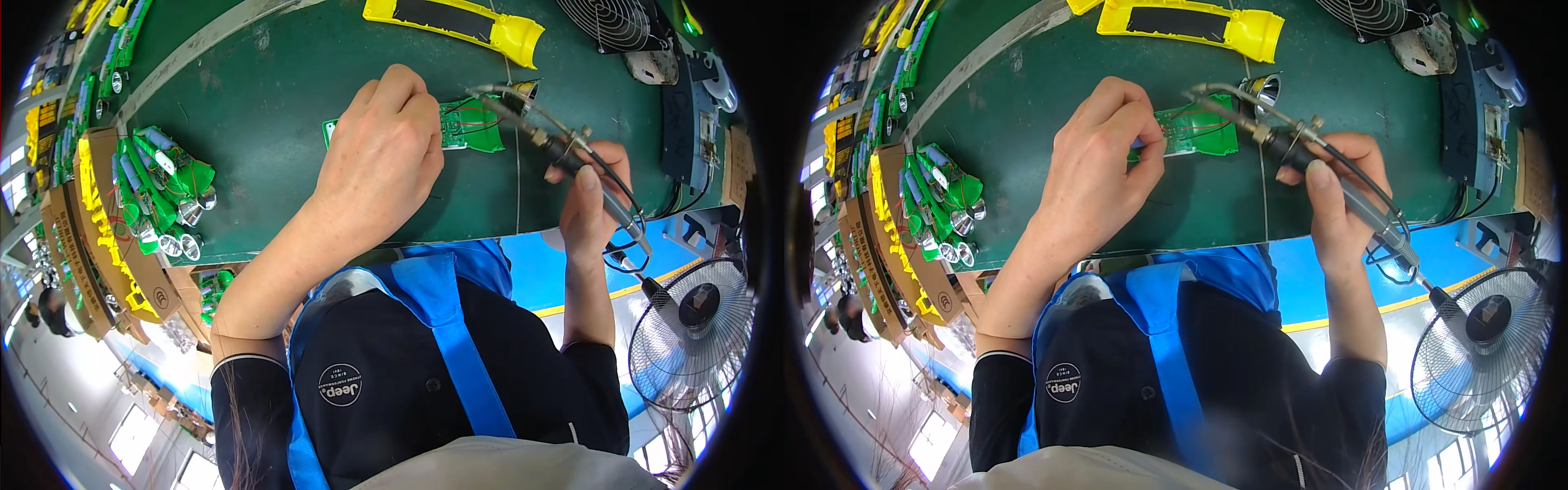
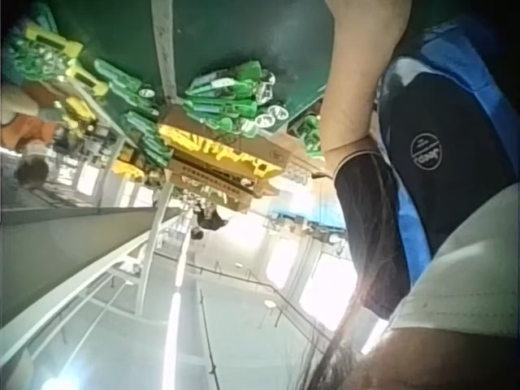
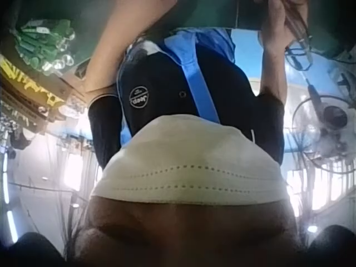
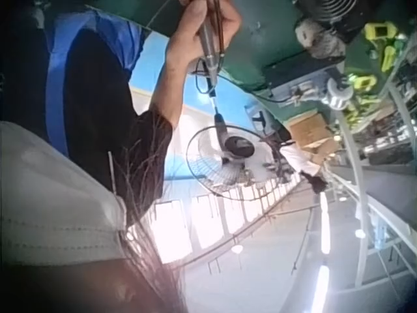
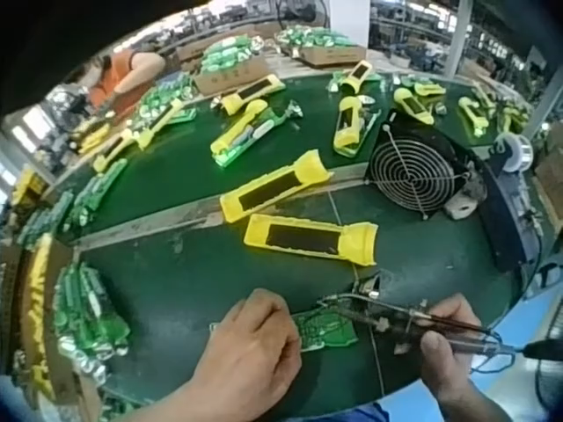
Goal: Soldering internal wiring and circuit boards during the assembly of hand-held flashlights.
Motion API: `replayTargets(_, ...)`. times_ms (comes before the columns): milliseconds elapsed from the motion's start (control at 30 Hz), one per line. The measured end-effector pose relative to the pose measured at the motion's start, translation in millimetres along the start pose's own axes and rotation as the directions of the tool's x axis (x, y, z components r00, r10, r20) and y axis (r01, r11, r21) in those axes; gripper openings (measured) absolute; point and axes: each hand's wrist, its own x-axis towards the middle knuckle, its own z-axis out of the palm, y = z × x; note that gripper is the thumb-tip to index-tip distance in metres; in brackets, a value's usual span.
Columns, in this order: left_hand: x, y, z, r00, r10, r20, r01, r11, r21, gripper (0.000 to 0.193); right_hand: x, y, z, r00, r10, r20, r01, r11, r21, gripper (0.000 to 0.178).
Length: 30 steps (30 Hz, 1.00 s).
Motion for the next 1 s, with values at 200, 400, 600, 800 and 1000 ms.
replayTargets(200, 1, 0, -2, 1.0, -0.03, -0.007, 0.03, 1.0, -0.005, 0.012, 28, -10, 10, 0.988, -0.144, -0.045, 0.141, 0.987, -0.075, 0.036)
replayTargets(400, -14, -18, -41, 0.95, -0.115, 0.289, 0.155, 0.981, -0.119, 0.012, 51, -17, 14, 0.937, -0.337, 0.095, 0.346, 0.933, -0.099, 0.032)
replayTargets(600, 35, -9, -8, 0.968, -0.024, 0.249, 0.088, 0.964, -0.249, 0.012, 97, 8, 52, 0.892, -0.413, 0.184, 0.443, 0.879, -0.175, 0.028)
replayTargets(800, 25, -21, -17, 0.975, -0.057, 0.214, 0.154, 0.871, -0.467, 0.013, 97, 21, 40, 0.849, -0.417, 0.326, 0.521, 0.763, -0.382, 0.029)
replayTargets(1000, 15, -44, -19, 0.943, -0.249, 0.223, 0.334, 0.69, -0.642, 0.01, 52, 19, 10, 0.892, -0.332, 0.305, 0.386, 0.913, -0.134, 0.023)
